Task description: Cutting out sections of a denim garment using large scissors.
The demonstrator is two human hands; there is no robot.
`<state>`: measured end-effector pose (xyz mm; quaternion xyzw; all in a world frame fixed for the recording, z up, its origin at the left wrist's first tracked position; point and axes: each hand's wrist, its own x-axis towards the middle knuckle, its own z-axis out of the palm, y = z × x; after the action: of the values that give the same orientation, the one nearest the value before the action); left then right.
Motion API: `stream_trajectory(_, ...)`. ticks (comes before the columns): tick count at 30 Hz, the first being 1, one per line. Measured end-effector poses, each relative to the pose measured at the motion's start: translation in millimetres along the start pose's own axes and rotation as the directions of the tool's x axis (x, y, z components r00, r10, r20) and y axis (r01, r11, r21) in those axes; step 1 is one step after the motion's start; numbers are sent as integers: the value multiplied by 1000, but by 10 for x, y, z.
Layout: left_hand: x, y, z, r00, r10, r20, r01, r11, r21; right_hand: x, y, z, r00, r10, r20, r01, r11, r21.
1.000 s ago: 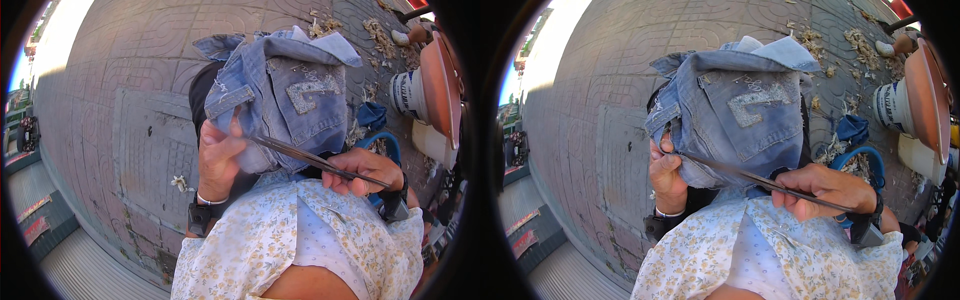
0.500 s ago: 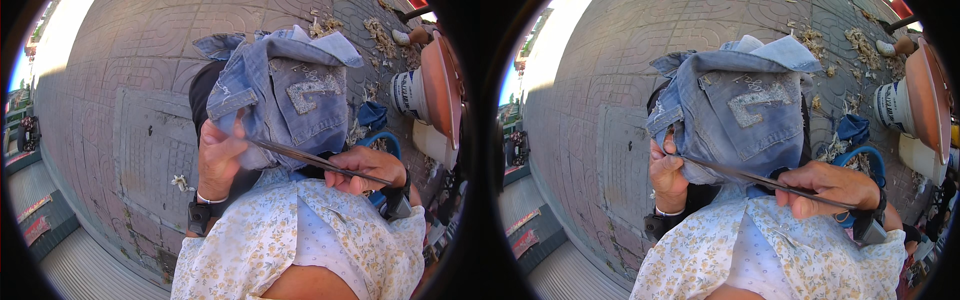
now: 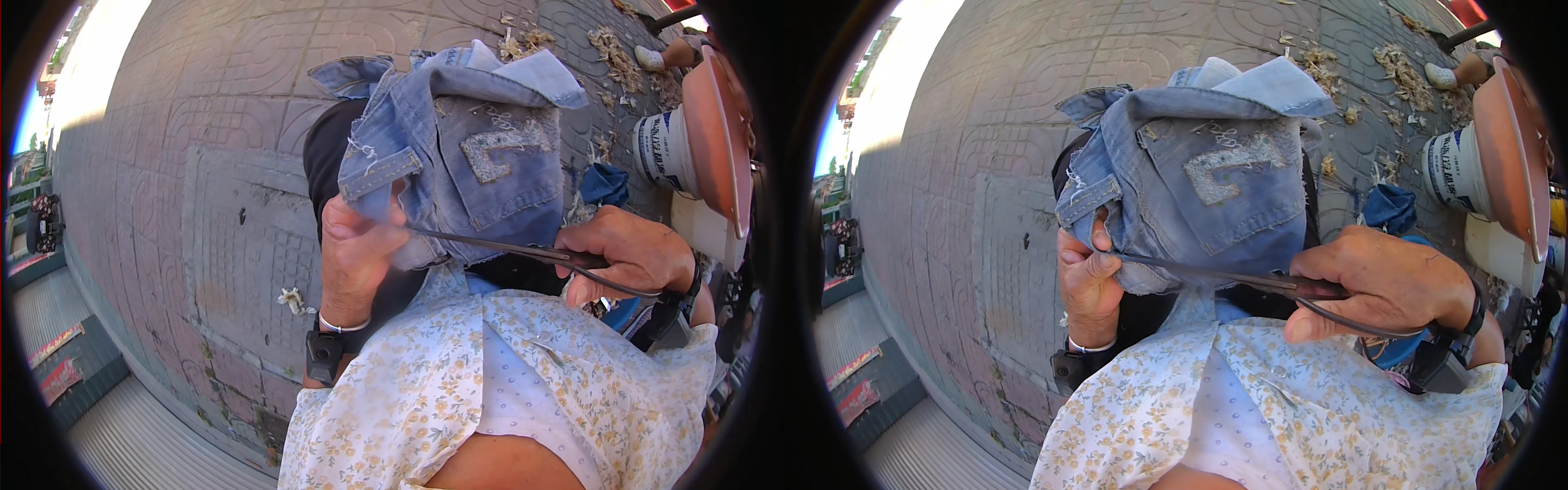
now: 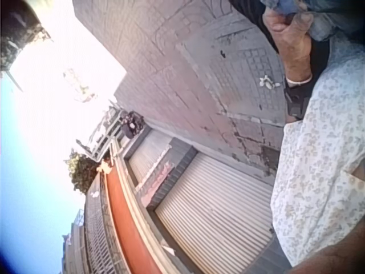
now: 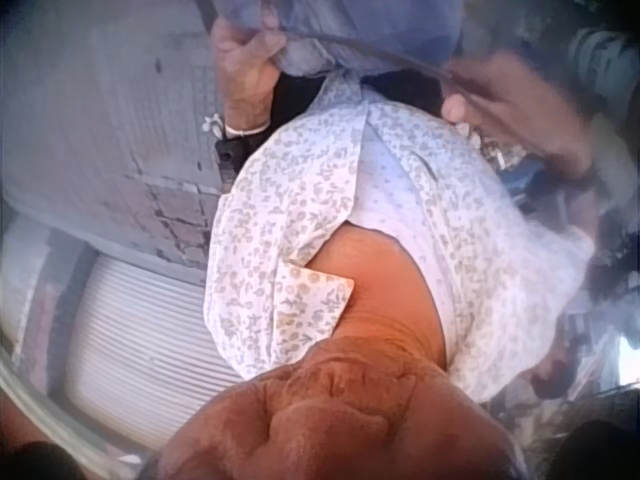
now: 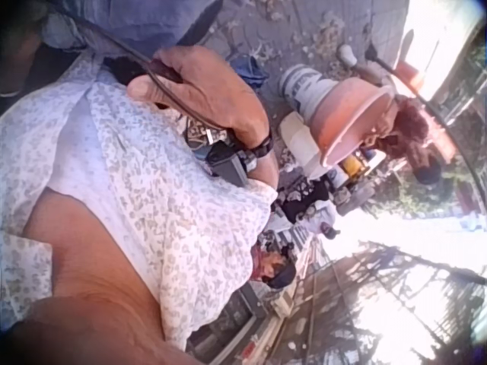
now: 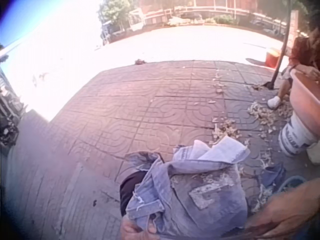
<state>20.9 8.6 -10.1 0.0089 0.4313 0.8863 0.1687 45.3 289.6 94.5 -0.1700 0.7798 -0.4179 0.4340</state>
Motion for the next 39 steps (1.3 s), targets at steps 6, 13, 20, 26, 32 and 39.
stream_trajectory(6, 16, 14, 25, 1000, 27, 9, -27, 1000, 16, -6, -19, -53, 999, -46, -13, 45, 994, -99)
stream_trajectory(13, -2, 33, -3, 997, 69, 38, -71, 996, 60, 40, -52, -126, 999, -23, 22, 24, 998, -55)
stream_trajectory(20, 26, 21, 10, 1000, -2, -17, 2, 1000, -15, 38, 47, -61, 1000, -18, 1, 18, 999, 40)
stream_trajectory(26, 61, 89, 96, 997, -71, -20, 62, 954, -295, 45, 74, 168, 946, 110, -304, 52, 876, 479)
stream_trajectory(32, 252, 182, 298, 994, -111, 14, 108, 927, -358, 309, 125, 441, 813, 126, -569, 211, 846, 489)
stream_trajectory(39, 407, 218, 522, 988, -138, -76, 97, 913, -396, 575, -39, 657, 770, 36, -637, 323, 838, 439)
